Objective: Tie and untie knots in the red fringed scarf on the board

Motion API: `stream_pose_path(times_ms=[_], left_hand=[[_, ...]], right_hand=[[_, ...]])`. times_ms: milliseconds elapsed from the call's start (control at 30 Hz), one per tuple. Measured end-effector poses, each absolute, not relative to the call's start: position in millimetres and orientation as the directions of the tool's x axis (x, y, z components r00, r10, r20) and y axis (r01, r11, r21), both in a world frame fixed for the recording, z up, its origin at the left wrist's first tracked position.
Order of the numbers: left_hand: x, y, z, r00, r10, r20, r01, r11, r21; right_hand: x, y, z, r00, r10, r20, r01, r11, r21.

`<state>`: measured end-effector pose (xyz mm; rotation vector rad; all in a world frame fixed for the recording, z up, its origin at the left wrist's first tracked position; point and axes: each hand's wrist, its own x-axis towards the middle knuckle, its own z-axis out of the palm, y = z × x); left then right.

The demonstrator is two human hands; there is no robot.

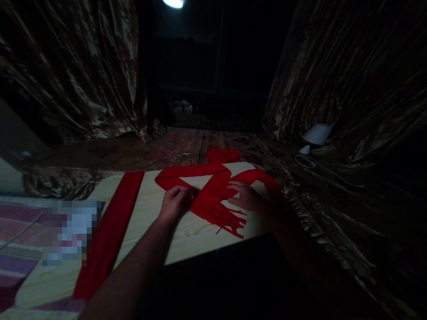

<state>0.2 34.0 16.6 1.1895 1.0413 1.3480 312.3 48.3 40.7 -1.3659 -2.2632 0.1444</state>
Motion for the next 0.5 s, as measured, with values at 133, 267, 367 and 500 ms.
stream_pose_path(times_ms=[133,267,367,500], left_hand=[[-1.5,34.6,9.7,0.067,0.96,0.272,0.293,-0.279,0.914],[0.8,35.1,8.6,0.289,0.913,0.286,0.484,-0.398,0.78],[0.7,38.0,5.9,0.349,0.871,0.346,0.501,-0.485,0.717],[-0.2,41.7,3.4,0.386,0.83,0.403,0.481,-0.554,0.68]], right_hand=[[280.9,41.6,30.1,-0.494,0.797,0.348,0.783,0.581,-0.22],[275.6,42.6,46.5,-0.495,0.81,0.313,0.836,0.543,-0.084],[278.9,36.2,56.5,-0.482,0.807,0.342,0.848,0.528,-0.05],[282.9,24.7,55.4,-0.554,0.804,0.218,0.815,0.576,-0.053]])
